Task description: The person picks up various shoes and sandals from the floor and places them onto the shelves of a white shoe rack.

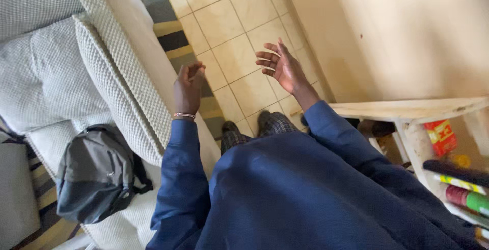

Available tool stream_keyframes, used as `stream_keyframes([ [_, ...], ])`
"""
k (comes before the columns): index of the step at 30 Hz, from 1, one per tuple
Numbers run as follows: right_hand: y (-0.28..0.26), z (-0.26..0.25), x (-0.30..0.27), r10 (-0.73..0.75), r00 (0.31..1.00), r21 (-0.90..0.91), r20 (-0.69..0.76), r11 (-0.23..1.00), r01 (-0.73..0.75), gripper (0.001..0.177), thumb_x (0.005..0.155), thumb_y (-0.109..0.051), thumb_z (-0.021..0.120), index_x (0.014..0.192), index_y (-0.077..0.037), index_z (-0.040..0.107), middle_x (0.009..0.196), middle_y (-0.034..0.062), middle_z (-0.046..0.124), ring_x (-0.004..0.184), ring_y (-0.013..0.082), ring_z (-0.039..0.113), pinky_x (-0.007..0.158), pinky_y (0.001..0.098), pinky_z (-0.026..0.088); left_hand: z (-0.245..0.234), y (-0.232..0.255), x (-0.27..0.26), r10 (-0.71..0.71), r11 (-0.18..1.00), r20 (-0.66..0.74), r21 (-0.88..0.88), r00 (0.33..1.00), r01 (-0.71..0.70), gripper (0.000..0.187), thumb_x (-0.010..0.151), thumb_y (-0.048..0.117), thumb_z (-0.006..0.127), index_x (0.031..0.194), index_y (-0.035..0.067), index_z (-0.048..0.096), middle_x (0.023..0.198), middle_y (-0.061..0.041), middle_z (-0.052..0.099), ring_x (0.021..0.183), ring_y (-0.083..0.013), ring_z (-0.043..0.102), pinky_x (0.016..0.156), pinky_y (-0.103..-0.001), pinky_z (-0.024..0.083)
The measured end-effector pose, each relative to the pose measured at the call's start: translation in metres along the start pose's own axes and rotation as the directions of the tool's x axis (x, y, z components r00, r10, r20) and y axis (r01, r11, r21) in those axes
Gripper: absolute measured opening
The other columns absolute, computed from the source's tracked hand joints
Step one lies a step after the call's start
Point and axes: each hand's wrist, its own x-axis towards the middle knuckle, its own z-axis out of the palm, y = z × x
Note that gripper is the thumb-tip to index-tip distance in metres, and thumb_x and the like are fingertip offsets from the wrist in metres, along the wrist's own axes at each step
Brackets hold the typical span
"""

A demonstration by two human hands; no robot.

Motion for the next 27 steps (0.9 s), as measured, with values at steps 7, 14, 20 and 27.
stream_keyframes([
  [7,-0.043,0.017,0.068,-0.152,0.979,0.140,0.139,0.981,0.133,0.086,0.095,-0.071,0.052,0.154,-0.009,0.040,0.144,0.0148,0.060,0.125,0.0235,0.064,0.099,0.0376,0.056,-0.020,0.017,0.070,0.080,0.996,-0.032,0.032,0.996,-0.079,0.020,0.104,0.017,0.064,0.119,0.003,0.067,0.115,-0.007,0.072,0.109,-0.0157,0.069,0.096,-0.032,0.056],
  [14,-0.087,0.032,0.196,-0.141,0.973,0.312,0.184,0.947,0.078,0.084,0.095,-0.071,0.053,0.151,-0.009,0.043,0.142,0.0140,0.060,0.127,0.0258,0.064,0.102,0.0393,0.056,-0.020,0.030,0.178,0.017,0.990,-0.075,0.139,0.997,-0.007,0.021,0.101,0.017,0.064,0.118,0.005,0.066,0.114,-0.006,0.074,0.109,-0.0152,0.071,0.090,-0.031,0.057],
  [20,-0.132,0.018,0.307,-0.052,0.973,0.328,0.224,0.944,-0.025,0.081,0.095,-0.069,0.054,0.150,-0.010,0.044,0.144,0.0140,0.060,0.129,0.0261,0.062,0.104,0.0393,0.055,0.025,0.021,0.280,-0.059,0.991,-0.007,0.119,0.998,0.060,0.022,0.101,0.018,0.065,0.118,0.004,0.066,0.114,-0.007,0.075,0.109,-0.0159,0.072,0.092,-0.030,0.058],
  [27,-0.207,0.006,0.409,0.001,0.971,0.222,0.240,0.974,-0.056,0.081,0.096,-0.069,0.056,0.149,-0.009,0.043,0.143,0.0135,0.060,0.129,0.0260,0.063,0.104,0.0388,0.055,0.064,0.035,0.387,-0.078,0.974,0.027,0.214,0.997,0.071,0.022,0.101,0.019,0.067,0.117,0.003,0.068,0.110,-0.009,0.077,0.105,-0.0181,0.074,0.086,-0.031,0.058],
])
